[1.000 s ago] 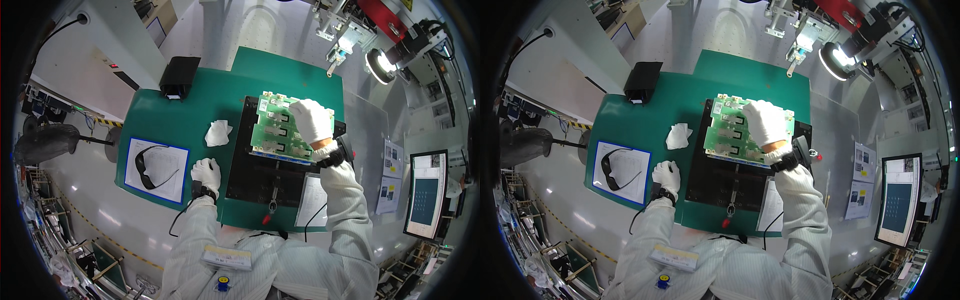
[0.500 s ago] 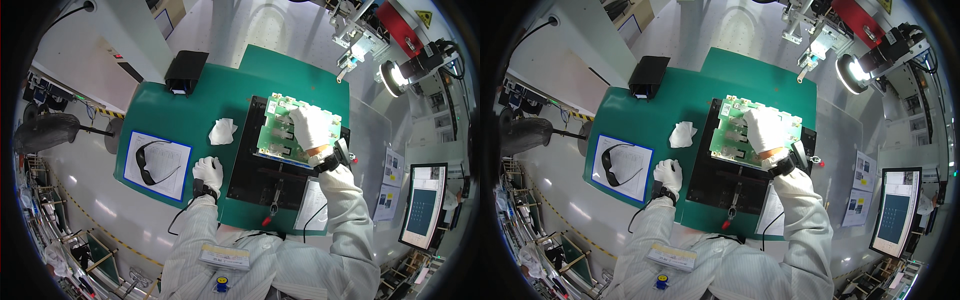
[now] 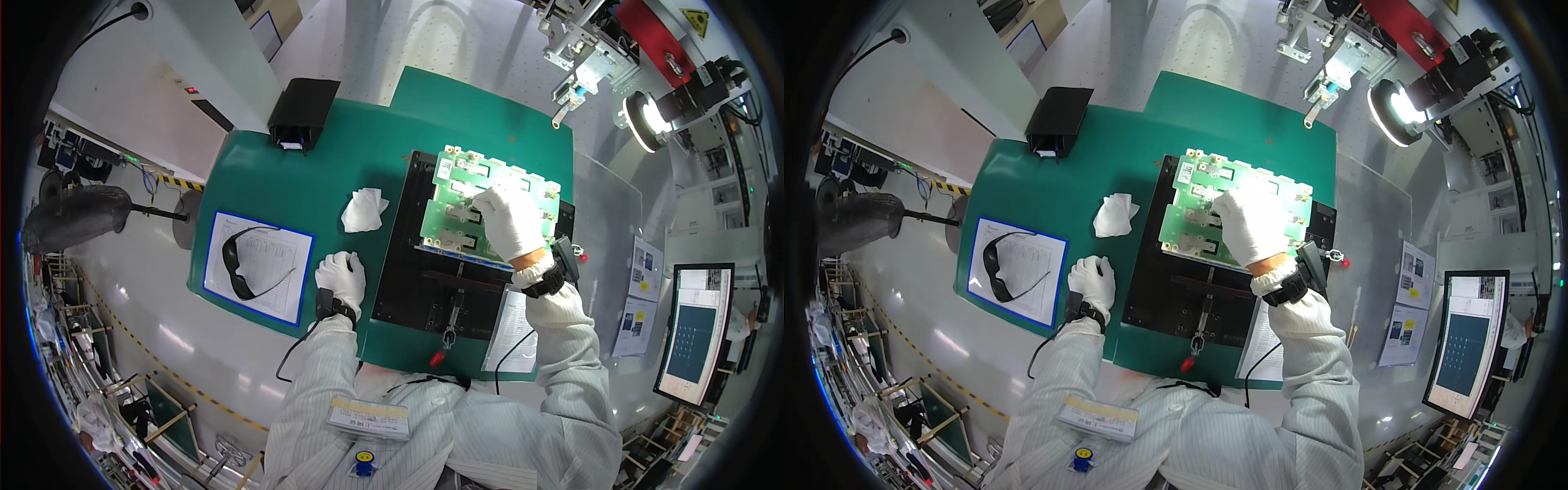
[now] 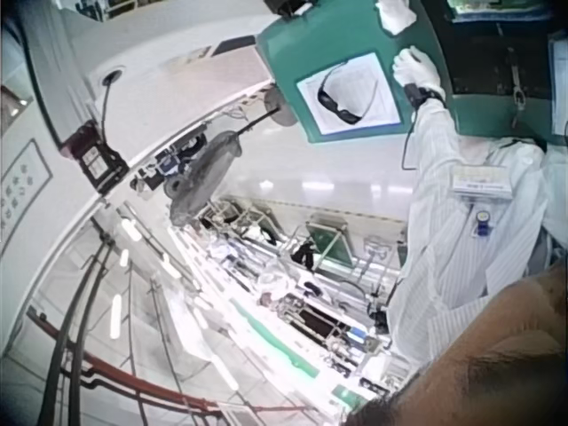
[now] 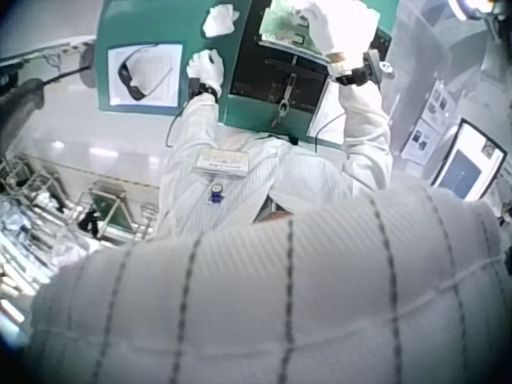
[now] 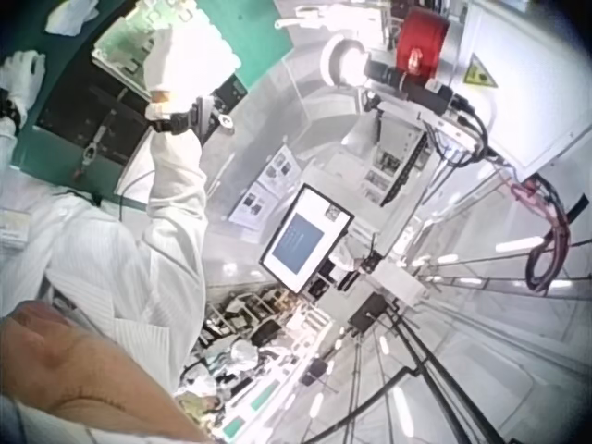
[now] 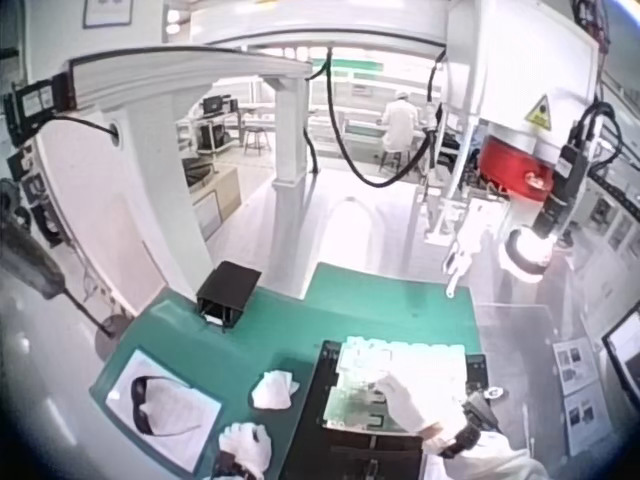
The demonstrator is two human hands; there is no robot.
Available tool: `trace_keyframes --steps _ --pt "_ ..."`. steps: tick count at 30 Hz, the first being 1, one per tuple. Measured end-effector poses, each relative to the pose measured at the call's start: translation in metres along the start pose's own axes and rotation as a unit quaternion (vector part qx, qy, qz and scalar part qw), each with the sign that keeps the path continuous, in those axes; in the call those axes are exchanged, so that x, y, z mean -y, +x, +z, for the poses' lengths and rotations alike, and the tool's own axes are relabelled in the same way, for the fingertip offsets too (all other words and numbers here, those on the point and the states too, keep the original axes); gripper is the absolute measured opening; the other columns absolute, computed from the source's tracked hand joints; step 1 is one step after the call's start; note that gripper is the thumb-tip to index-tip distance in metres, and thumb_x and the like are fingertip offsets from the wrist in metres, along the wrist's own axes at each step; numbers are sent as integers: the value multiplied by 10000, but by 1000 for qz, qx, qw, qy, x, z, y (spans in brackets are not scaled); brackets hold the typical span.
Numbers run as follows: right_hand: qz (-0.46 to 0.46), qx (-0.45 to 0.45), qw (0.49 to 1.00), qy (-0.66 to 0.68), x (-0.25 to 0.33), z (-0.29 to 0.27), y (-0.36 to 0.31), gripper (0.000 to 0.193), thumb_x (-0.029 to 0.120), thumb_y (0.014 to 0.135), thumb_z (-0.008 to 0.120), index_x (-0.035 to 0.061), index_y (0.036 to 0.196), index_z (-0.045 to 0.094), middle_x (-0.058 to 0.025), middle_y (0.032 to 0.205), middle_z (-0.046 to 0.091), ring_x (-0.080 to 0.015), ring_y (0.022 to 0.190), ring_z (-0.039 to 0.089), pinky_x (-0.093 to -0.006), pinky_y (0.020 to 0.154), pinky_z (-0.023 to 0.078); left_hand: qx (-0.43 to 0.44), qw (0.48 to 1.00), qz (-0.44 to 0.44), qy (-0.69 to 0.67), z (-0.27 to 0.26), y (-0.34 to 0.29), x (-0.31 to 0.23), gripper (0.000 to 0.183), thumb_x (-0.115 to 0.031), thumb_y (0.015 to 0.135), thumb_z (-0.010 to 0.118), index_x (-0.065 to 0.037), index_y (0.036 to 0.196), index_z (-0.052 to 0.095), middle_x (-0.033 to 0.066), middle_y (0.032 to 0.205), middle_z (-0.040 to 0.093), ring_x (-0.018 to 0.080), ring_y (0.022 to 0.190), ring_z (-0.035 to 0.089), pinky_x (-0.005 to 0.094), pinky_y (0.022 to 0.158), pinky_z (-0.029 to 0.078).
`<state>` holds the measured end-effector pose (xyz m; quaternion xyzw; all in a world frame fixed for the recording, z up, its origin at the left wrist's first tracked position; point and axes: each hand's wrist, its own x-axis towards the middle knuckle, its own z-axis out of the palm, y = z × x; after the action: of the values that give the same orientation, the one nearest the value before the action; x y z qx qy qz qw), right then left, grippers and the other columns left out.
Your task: Inspecting and probing a circuit board assembly for a battery pack on a factory line.
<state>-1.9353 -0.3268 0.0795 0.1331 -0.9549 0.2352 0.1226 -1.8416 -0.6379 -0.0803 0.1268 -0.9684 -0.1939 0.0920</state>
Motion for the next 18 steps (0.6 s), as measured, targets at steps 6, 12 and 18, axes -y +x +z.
trace_keyframes --steps 6,12,18 --pt "-86 -13 987 -138 8 4 -8 82 58 804 650 89 862 699 -109 874 645 -332 900 629 -432 781 500 10 1000 -4 -1 -2 0 -1 193 -238 911 672 -92 788 643 142 823 672 384 791 642 520 707 489" --pt "-82 -5 992 -92 13 -15 -12 65 63 823 656 93 872 686 -120 857 623 -343 892 616 -437 780 497 12 1000 -8 0 -3 0 -2 195 -245 914 669 -92 793 651 145 828 674 383 793 641 513 710 490" --pt "-90 43 994 -51 22 -11 -33 132 63 825 652 88 952 679 -115 836 627 -346 810 631 -453 715 501 13 1000 3 23 0 0 -1 188 -253 920 661 -96 819 681 143 851 692 377 805 656 504 720 511"
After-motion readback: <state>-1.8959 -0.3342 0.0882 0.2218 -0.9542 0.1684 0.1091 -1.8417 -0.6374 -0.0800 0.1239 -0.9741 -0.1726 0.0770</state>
